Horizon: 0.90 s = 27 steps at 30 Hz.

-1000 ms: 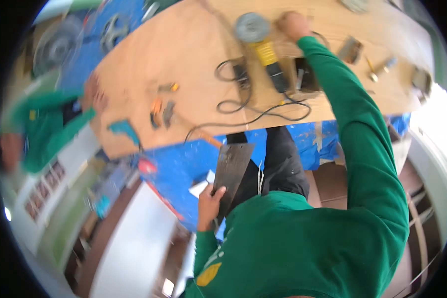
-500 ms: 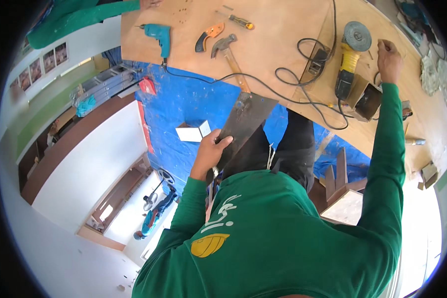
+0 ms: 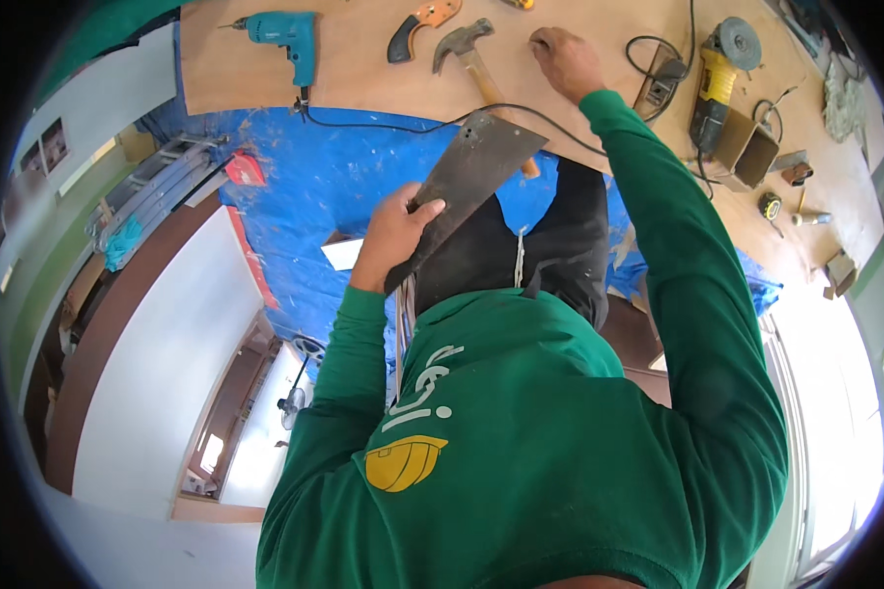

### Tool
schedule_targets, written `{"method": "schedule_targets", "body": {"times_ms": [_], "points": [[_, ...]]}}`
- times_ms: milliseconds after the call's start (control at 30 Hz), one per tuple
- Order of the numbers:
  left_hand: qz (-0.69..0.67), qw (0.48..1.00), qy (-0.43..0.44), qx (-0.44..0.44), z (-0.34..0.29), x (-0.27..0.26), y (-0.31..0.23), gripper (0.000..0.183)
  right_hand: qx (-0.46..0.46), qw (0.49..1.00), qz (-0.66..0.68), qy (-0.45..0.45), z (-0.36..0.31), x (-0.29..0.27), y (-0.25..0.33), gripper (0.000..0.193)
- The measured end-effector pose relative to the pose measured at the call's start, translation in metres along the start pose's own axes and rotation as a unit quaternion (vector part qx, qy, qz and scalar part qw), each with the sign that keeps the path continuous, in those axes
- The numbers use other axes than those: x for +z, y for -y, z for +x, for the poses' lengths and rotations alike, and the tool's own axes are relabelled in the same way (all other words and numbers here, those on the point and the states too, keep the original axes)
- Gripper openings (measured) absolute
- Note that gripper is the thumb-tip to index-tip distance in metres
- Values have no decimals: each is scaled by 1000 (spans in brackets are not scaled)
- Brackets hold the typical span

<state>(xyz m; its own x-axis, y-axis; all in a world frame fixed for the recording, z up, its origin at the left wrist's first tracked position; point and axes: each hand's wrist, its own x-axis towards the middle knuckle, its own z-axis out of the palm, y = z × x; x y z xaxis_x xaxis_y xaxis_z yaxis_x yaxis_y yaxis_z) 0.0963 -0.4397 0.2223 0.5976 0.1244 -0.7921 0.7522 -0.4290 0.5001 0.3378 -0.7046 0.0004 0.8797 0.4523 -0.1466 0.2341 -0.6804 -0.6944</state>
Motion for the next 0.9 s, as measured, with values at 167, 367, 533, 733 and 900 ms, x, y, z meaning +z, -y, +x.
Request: {"method": "schedule_targets", "body": {"times_ms": [167,367,533,733,900], "points": [[40,997,40,56,29,-52,18,37,29,999,-26,-7,5,-8,2,33],[84,988,121,54,46,-90,-4,30,130,983,40,126,-41,-70,65,46],[117,965,202,117,56,-88,-23,33,216,832,358,365,-116,-95,121,51],[155,939,271,147,62,-64,-69,35,316,674,619,248,-204,-107,109,35],[145,925,300,182,66,-39,-92,34,346,675,623,192,-240,-136,105,38]]}}
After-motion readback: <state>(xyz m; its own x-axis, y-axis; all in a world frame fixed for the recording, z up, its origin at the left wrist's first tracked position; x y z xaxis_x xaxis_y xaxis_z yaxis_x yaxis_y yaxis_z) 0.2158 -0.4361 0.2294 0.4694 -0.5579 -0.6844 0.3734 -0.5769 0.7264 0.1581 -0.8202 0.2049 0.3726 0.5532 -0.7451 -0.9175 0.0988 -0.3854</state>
